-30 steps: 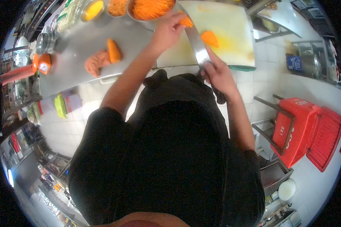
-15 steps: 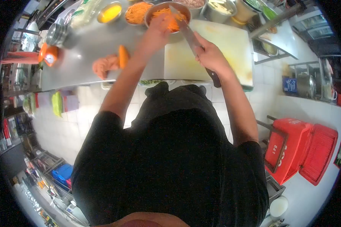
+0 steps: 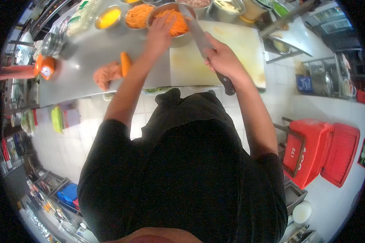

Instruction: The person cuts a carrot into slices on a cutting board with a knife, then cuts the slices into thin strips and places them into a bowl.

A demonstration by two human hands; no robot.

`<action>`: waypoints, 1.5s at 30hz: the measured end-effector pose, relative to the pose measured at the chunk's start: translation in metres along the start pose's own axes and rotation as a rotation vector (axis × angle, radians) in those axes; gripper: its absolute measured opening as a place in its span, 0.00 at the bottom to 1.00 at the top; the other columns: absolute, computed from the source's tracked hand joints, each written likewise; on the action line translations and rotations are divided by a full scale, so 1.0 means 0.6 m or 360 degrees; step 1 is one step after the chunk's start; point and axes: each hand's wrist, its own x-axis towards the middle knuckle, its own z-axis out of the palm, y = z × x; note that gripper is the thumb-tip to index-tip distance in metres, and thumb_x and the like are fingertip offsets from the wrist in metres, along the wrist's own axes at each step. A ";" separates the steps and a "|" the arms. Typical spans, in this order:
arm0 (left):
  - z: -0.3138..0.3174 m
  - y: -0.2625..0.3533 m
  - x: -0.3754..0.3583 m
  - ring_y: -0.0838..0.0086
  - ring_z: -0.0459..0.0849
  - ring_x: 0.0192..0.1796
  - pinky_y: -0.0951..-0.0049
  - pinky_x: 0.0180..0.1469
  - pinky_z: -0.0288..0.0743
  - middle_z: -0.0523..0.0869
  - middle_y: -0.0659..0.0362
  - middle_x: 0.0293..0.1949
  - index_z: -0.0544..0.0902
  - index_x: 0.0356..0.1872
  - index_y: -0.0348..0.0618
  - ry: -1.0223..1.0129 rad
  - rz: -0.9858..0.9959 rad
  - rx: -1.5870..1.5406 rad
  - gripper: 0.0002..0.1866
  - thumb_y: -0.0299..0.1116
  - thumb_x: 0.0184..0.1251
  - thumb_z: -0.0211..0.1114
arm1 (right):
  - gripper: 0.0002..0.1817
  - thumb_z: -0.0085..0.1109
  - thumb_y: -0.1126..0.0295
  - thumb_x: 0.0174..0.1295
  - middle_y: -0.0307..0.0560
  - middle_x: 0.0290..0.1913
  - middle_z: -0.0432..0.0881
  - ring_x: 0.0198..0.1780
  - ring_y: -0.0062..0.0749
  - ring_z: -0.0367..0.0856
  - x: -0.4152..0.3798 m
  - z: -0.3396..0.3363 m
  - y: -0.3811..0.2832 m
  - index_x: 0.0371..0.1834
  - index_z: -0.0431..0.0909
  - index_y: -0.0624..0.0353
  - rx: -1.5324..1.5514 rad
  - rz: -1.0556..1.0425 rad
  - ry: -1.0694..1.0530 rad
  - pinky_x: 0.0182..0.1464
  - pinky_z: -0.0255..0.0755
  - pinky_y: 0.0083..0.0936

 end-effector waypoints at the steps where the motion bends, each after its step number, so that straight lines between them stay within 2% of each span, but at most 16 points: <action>1: -0.006 0.014 0.003 0.47 0.74 0.72 0.52 0.75 0.70 0.76 0.51 0.73 0.78 0.73 0.52 -0.0008 0.0025 -0.0032 0.35 0.23 0.60 0.64 | 0.34 0.51 0.70 0.77 0.43 0.31 0.81 0.27 0.22 0.75 0.007 0.003 0.002 0.87 0.60 0.51 -0.0044 -0.0009 -0.0008 0.31 0.73 0.24; 4: -0.006 0.036 0.009 0.48 0.75 0.70 0.50 0.72 0.72 0.79 0.49 0.70 0.79 0.71 0.49 -0.0082 0.0119 -0.0017 0.33 0.23 0.61 0.64 | 0.34 0.52 0.69 0.75 0.45 0.32 0.82 0.29 0.25 0.78 0.023 0.013 -0.002 0.85 0.63 0.52 -0.0151 -0.0065 0.0005 0.34 0.76 0.26; 7: 0.018 0.008 0.004 0.50 0.80 0.65 0.50 0.66 0.76 0.83 0.49 0.63 0.82 0.67 0.46 -0.0097 0.0022 -0.0031 0.28 0.24 0.63 0.64 | 0.34 0.53 0.68 0.75 0.45 0.32 0.83 0.30 0.25 0.79 0.018 0.007 -0.003 0.85 0.63 0.52 -0.0158 -0.0151 0.0145 0.35 0.77 0.26; 9: 0.022 -0.003 -0.010 0.51 0.81 0.62 0.51 0.62 0.77 0.85 0.50 0.58 0.84 0.61 0.44 0.0042 0.0071 -0.0071 0.23 0.26 0.63 0.65 | 0.33 0.53 0.69 0.75 0.45 0.33 0.83 0.30 0.24 0.79 0.010 -0.010 0.007 0.85 0.64 0.52 -0.0105 -0.0248 0.0276 0.34 0.77 0.25; 12: 0.005 -0.002 -0.025 0.52 0.83 0.57 0.53 0.58 0.79 0.86 0.50 0.52 0.87 0.52 0.43 0.0039 0.0105 -0.0155 0.16 0.29 0.63 0.67 | 0.32 0.52 0.70 0.77 0.43 0.32 0.82 0.26 0.19 0.74 -0.002 -0.028 0.000 0.85 0.63 0.50 0.0107 -0.0078 0.0220 0.30 0.72 0.22; 19: -0.025 0.006 -0.066 0.54 0.84 0.46 0.53 0.51 0.78 0.84 0.54 0.38 0.85 0.35 0.46 -0.0137 0.0091 0.0009 0.04 0.33 0.64 0.66 | 0.32 0.51 0.73 0.78 0.41 0.32 0.81 0.24 0.19 0.70 0.002 -0.062 0.057 0.86 0.63 0.48 0.0268 -0.0188 0.0049 0.27 0.68 0.21; 22: -0.027 0.019 -0.075 0.55 0.84 0.45 0.52 0.49 0.77 0.83 0.55 0.35 0.83 0.33 0.46 -0.0142 0.0058 0.0153 0.03 0.32 0.65 0.65 | 0.33 0.51 0.74 0.78 0.40 0.31 0.80 0.23 0.18 0.69 -0.013 -0.094 0.088 0.86 0.63 0.45 0.0310 -0.0137 0.0051 0.27 0.66 0.21; 26: -0.039 0.022 -0.106 0.53 0.83 0.44 0.52 0.46 0.77 0.85 0.51 0.37 0.86 0.37 0.43 -0.0199 -0.0020 0.0171 0.04 0.30 0.67 0.64 | 0.35 0.52 0.74 0.78 0.38 0.30 0.79 0.24 0.18 0.69 -0.031 -0.165 0.181 0.87 0.60 0.42 0.0420 -0.0026 0.0143 0.27 0.67 0.20; 29: -0.050 0.035 -0.117 0.53 0.83 0.41 0.51 0.44 0.75 0.84 0.53 0.34 0.85 0.37 0.45 -0.0193 -0.0042 0.0252 0.04 0.30 0.65 0.64 | 0.35 0.52 0.74 0.79 0.37 0.30 0.79 0.25 0.17 0.70 -0.064 -0.218 0.242 0.88 0.59 0.43 0.0191 -0.0013 0.0275 0.29 0.68 0.19; 30: -0.051 0.033 -0.123 0.52 0.83 0.41 0.50 0.44 0.75 0.84 0.53 0.34 0.86 0.37 0.45 -0.0178 -0.0049 0.0244 0.04 0.30 0.65 0.65 | 0.36 0.53 0.73 0.77 0.41 0.30 0.80 0.28 0.21 0.74 -0.070 -0.227 0.265 0.88 0.59 0.44 0.0081 -0.0016 0.0348 0.34 0.73 0.22; 33: -0.047 0.026 -0.141 0.52 0.82 0.41 0.49 0.44 0.75 0.83 0.52 0.34 0.86 0.38 0.45 -0.0120 -0.0113 0.0292 0.04 0.28 0.65 0.66 | 0.35 0.55 0.74 0.76 0.39 0.33 0.81 0.29 0.22 0.76 -0.082 -0.259 0.376 0.87 0.60 0.51 -0.0369 -0.0168 0.0374 0.35 0.75 0.24; 34: -0.047 0.025 -0.143 0.52 0.82 0.41 0.50 0.44 0.75 0.83 0.52 0.35 0.86 0.39 0.45 -0.0142 -0.0137 0.0295 0.04 0.28 0.65 0.66 | 0.37 0.56 0.74 0.75 0.44 0.34 0.82 0.32 0.26 0.79 -0.085 -0.256 0.398 0.86 0.60 0.49 -0.0313 -0.0156 0.0364 0.40 0.77 0.26; 37: -0.050 0.028 -0.144 0.52 0.82 0.42 0.50 0.45 0.75 0.83 0.52 0.35 0.86 0.40 0.44 -0.0166 -0.0163 0.0319 0.05 0.28 0.66 0.67 | 0.36 0.57 0.73 0.74 0.53 0.35 0.85 0.33 0.33 0.80 -0.105 -0.249 0.440 0.86 0.61 0.46 -0.0450 -0.0014 0.0319 0.43 0.79 0.31; 38: -0.051 0.033 -0.141 0.51 0.82 0.42 0.50 0.45 0.75 0.83 0.51 0.36 0.86 0.40 0.44 -0.0142 -0.0139 0.0325 0.05 0.28 0.66 0.66 | 0.36 0.57 0.73 0.74 0.63 0.38 0.87 0.35 0.43 0.84 -0.101 -0.242 0.476 0.85 0.62 0.44 -0.0587 -0.0258 0.0423 0.46 0.80 0.36; 41: -0.053 0.045 -0.134 0.50 0.81 0.43 0.50 0.47 0.75 0.83 0.51 0.36 0.86 0.41 0.44 -0.0156 -0.0140 0.0335 0.05 0.28 0.66 0.66 | 0.36 0.57 0.70 0.72 0.73 0.53 0.85 0.54 0.71 0.84 -0.116 -0.244 0.452 0.84 0.62 0.44 -0.0491 -0.0010 0.0271 0.58 0.78 0.51; 45: -0.052 0.035 -0.138 0.50 0.81 0.44 0.50 0.48 0.75 0.83 0.51 0.37 0.86 0.42 0.43 -0.0248 -0.0133 0.0392 0.05 0.28 0.67 0.66 | 0.37 0.59 0.67 0.72 0.73 0.50 0.85 0.52 0.72 0.84 -0.113 -0.247 0.487 0.84 0.62 0.38 -0.0534 0.0005 0.0204 0.55 0.77 0.55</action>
